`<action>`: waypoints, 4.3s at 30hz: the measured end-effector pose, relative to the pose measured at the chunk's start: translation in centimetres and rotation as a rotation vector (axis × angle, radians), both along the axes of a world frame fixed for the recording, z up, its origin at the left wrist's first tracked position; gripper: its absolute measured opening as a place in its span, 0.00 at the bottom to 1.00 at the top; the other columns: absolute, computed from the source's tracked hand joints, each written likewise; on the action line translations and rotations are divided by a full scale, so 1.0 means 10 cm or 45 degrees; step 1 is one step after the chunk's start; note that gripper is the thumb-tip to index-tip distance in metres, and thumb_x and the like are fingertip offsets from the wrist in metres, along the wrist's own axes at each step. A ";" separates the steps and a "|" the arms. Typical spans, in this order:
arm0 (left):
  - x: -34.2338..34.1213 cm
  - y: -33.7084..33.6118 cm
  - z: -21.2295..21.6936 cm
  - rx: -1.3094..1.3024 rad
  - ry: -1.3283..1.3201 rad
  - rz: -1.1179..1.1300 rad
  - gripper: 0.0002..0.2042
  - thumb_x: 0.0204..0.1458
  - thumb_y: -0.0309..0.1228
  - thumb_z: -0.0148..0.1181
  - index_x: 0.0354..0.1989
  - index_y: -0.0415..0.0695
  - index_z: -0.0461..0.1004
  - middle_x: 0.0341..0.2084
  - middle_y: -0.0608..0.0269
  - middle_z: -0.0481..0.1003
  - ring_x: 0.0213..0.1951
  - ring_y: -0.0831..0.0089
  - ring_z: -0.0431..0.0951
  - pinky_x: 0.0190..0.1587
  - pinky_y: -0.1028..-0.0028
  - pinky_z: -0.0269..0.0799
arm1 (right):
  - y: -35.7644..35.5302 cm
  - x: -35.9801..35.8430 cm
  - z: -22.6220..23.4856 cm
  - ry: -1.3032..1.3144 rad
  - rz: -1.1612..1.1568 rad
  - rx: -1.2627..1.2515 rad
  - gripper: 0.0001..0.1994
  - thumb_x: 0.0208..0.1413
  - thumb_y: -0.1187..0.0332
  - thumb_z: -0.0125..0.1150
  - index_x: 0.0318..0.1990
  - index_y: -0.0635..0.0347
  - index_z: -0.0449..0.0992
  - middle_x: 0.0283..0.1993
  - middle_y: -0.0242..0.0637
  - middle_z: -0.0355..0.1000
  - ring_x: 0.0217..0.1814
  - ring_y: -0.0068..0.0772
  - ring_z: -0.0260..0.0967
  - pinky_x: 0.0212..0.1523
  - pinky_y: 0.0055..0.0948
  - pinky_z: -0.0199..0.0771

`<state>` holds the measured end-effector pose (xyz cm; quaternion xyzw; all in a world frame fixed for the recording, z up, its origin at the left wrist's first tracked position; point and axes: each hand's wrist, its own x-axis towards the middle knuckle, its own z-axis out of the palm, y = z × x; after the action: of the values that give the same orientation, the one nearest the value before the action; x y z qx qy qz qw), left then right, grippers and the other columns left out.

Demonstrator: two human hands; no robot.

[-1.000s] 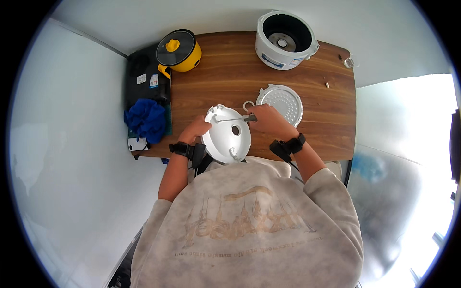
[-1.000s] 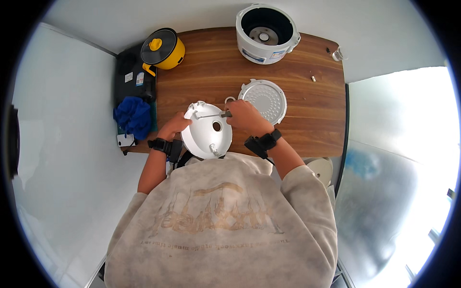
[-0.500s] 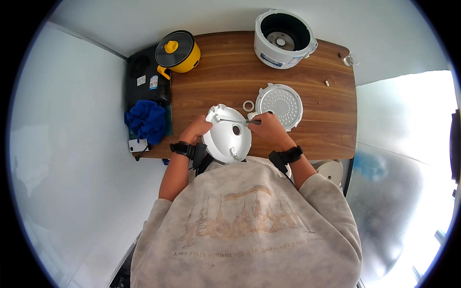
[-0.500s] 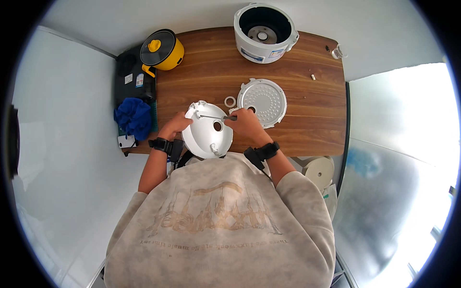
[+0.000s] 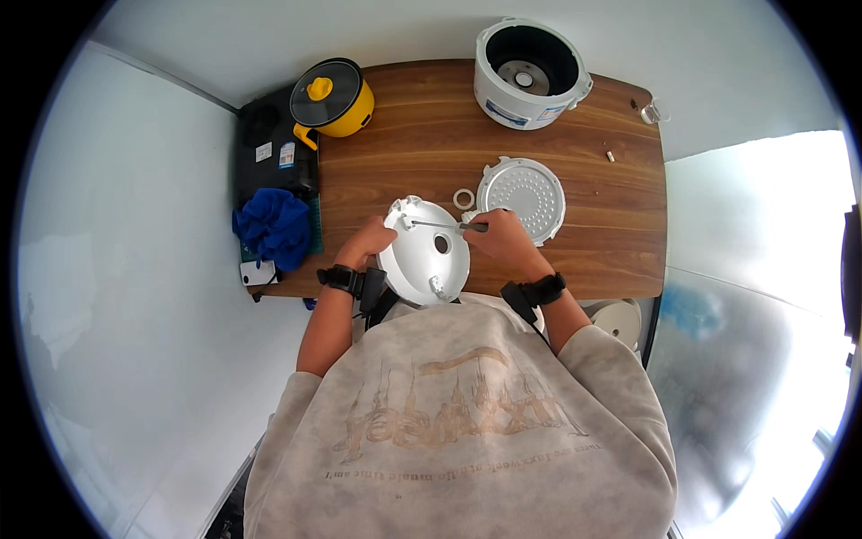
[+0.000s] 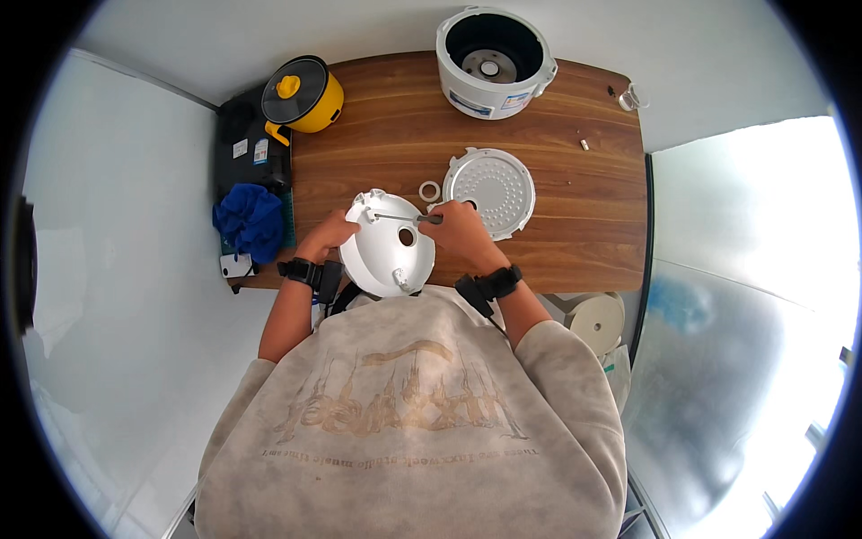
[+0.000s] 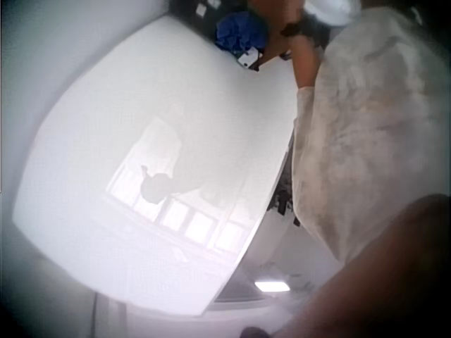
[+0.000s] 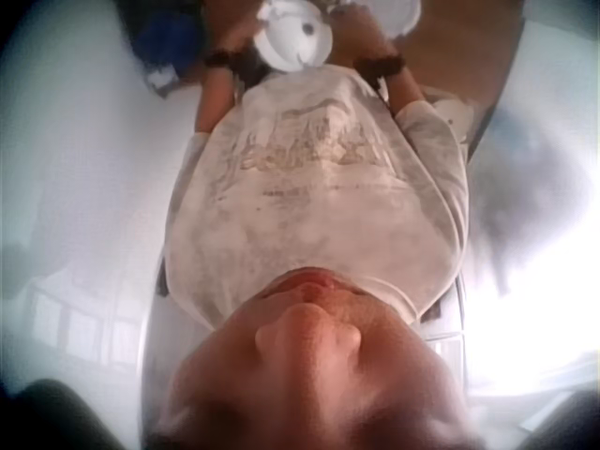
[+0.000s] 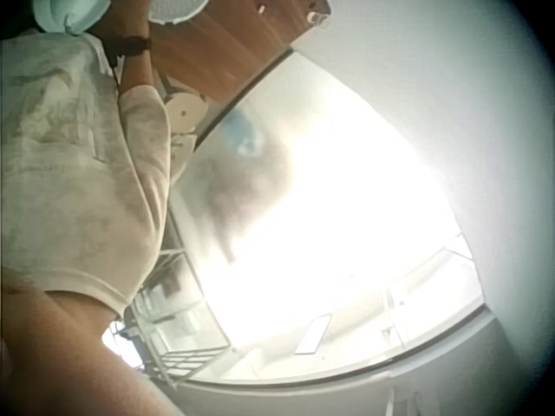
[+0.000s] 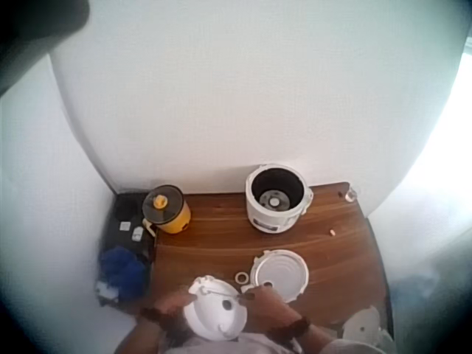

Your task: The person uses a screwdriver to remove screws from a white plastic lid and separates its components on a wooden table. They then place the disassembled parts and a small white plastic piece on the table.

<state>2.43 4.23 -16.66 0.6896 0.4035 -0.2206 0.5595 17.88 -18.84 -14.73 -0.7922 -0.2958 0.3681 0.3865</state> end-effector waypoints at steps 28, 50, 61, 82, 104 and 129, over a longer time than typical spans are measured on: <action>-0.05 0.02 -0.10 0.006 -0.020 0.026 0.16 0.46 0.22 0.49 0.42 0.28 0.76 0.35 0.47 0.79 0.37 0.62 0.80 0.40 0.67 0.74 | 0.06 -0.01 0.09 -0.139 0.131 0.033 0.12 0.48 0.62 0.62 0.27 0.63 0.80 0.23 0.50 0.73 0.26 0.54 0.72 0.33 0.42 0.73; 0.03 -0.01 0.06 0.106 -0.071 -0.106 0.17 0.44 0.24 0.51 0.42 0.33 0.77 0.34 0.52 0.80 0.36 0.65 0.79 0.41 0.67 0.73 | 0.51 -0.01 0.43 -1.218 0.538 0.198 0.11 0.40 0.77 0.62 0.33 0.52 0.81 0.39 0.33 0.69 0.47 0.39 0.64 0.47 0.35 0.66; -0.04 0.04 -0.09 0.017 -0.038 -0.032 0.18 0.45 0.21 0.49 0.46 0.32 0.76 0.38 0.51 0.80 0.40 0.63 0.80 0.43 0.68 0.74 | 0.14 0.10 0.10 -0.594 0.118 0.000 0.09 0.50 0.65 0.61 0.33 0.59 0.81 0.34 0.42 0.75 0.40 0.48 0.72 0.41 0.44 0.73; 0.06 -0.05 0.18 0.017 0.038 -0.035 0.20 0.46 0.20 0.47 0.50 0.34 0.75 0.41 0.51 0.79 0.42 0.62 0.80 0.46 0.68 0.73 | 0.00 0.03 0.05 0.105 0.164 -0.059 0.16 0.55 0.60 0.59 0.28 0.66 0.81 0.19 0.41 0.74 0.19 0.33 0.70 0.26 0.31 0.70; 0.00 0.01 -0.05 -0.017 -0.036 -0.031 0.20 0.49 0.21 0.47 0.51 0.35 0.74 0.41 0.53 0.79 0.43 0.66 0.79 0.46 0.69 0.73 | 0.14 0.02 0.15 -0.849 0.342 0.155 0.04 0.48 0.67 0.62 0.30 0.54 0.81 0.33 0.38 0.73 0.36 0.43 0.74 0.37 0.40 0.72; 0.06 -0.08 0.21 0.010 -0.094 -0.050 0.20 0.49 0.21 0.47 0.52 0.35 0.73 0.43 0.51 0.78 0.44 0.63 0.79 0.48 0.68 0.72 | 0.39 -0.14 -0.22 0.708 0.031 -0.057 0.13 0.55 0.61 0.63 0.33 0.65 0.76 0.25 0.31 0.72 0.23 0.19 0.67 0.25 0.22 0.69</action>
<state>3.05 3.44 -14.57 0.7073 0.3696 -0.2043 0.5668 16.48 -14.89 -16.91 -0.6655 -0.1795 0.5826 0.4307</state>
